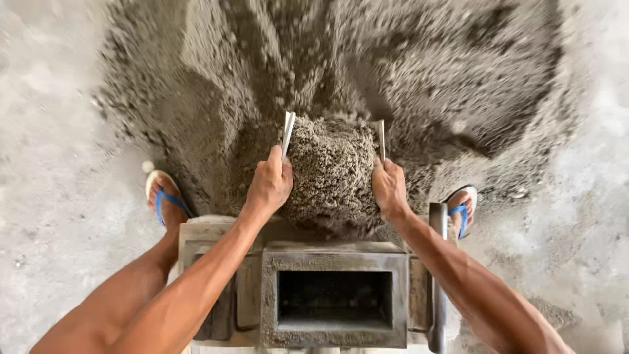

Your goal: The person scoops wet concrete into a rectangular metal mold using a trowel, levels the surface, and then flips the mold to release the formed brick onto a stack. The process is repeated multiple times, with the person cleaning the mold and adding more concrete for each new brick.

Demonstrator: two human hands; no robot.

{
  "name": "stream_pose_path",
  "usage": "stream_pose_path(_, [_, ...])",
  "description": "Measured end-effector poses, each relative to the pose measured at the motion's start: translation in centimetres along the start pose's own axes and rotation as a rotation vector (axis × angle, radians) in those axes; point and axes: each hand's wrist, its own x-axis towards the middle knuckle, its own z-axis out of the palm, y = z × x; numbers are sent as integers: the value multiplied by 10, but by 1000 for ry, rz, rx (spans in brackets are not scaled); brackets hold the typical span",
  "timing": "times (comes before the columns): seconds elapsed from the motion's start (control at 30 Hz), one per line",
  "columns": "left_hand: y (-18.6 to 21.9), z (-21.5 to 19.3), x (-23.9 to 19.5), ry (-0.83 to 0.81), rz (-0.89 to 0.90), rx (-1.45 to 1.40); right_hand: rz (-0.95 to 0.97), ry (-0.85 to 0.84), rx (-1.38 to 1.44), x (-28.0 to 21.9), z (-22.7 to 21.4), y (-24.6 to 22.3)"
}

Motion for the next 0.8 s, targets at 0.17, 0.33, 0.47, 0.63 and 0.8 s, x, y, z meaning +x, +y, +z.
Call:
stream_pose_path(0.17, [66,-39,-26,106,96,64,-116,84,108,-69,-47,-46])
stream_pose_path(0.33, [116,-60,-72,195,233,130,-271,148,91,-127,-72,-55])
stream_pose_path(0.47, [143,-68,-115,198,174,25,-449,244,136,-164,-73,-34])
stream_pose_path(0.63, [131,-54,-141,188,185,100,-673,403,51,-205,-73,-28])
stream_pose_path(0.8, [133,-55,-135,201,261,119,-781,343,60,-239,-94,-51])
